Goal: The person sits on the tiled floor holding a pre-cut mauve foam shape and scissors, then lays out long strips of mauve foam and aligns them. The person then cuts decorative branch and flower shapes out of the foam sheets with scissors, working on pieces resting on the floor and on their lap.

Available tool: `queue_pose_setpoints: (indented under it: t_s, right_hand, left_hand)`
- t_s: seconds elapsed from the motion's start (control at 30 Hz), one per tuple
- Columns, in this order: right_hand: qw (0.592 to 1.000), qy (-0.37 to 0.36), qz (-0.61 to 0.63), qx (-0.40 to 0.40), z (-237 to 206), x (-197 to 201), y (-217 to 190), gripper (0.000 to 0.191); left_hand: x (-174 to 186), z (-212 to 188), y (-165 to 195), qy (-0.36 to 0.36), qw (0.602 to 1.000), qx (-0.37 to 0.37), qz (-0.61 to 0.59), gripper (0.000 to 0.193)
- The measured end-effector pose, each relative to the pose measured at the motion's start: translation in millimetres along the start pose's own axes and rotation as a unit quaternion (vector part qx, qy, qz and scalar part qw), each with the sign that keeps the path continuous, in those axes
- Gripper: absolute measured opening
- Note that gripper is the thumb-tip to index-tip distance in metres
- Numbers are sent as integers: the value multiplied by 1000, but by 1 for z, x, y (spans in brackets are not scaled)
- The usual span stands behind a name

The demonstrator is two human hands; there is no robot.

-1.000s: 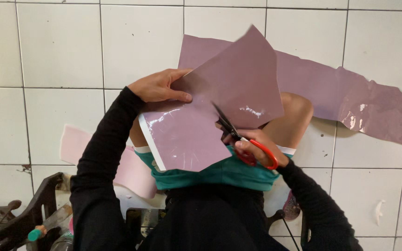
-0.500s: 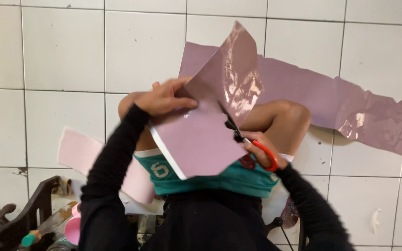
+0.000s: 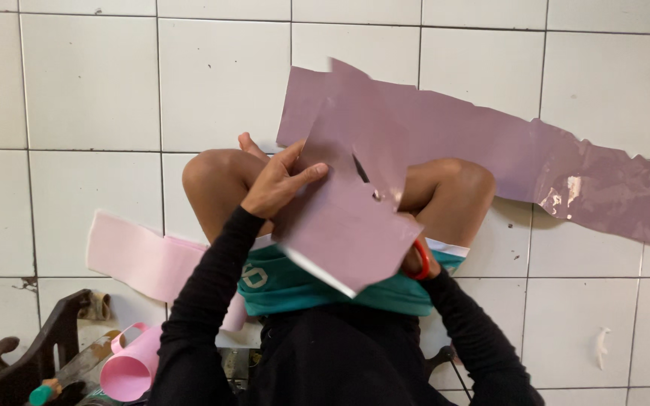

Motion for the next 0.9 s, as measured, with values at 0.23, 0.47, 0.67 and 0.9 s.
queue_pose_setpoints:
  t_s: [0.23, 0.47, 0.67, 0.9]
  right_hand:
    - [969, -51, -33, 239, 16, -14, 9, 47]
    - [955, -51, -59, 288, 16, -34, 13, 50]
    - [948, -50, -87, 302, 19, -25, 23, 52]
    - [955, -37, -194, 221, 1, -5, 27, 54]
  left_hand:
    - [-49, -25, 0, 62, 944, -56, -319, 55]
    - [-58, -26, -14, 66, 930, -11, -362, 58]
    - [-62, -23, -24, 61, 924, 67, -371, 59]
    - [-12, 3, 9, -30, 990, -3, -135, 71]
Point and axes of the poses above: each hand's wrist, its own z-axis towards the middle knuckle, its own x-axis out of the back of the hand, y = z × x, the point moved 10 cm from there along z, towards the middle knuckle, and after that the axes turned 13 degrees about y, right-handed, at the moved point
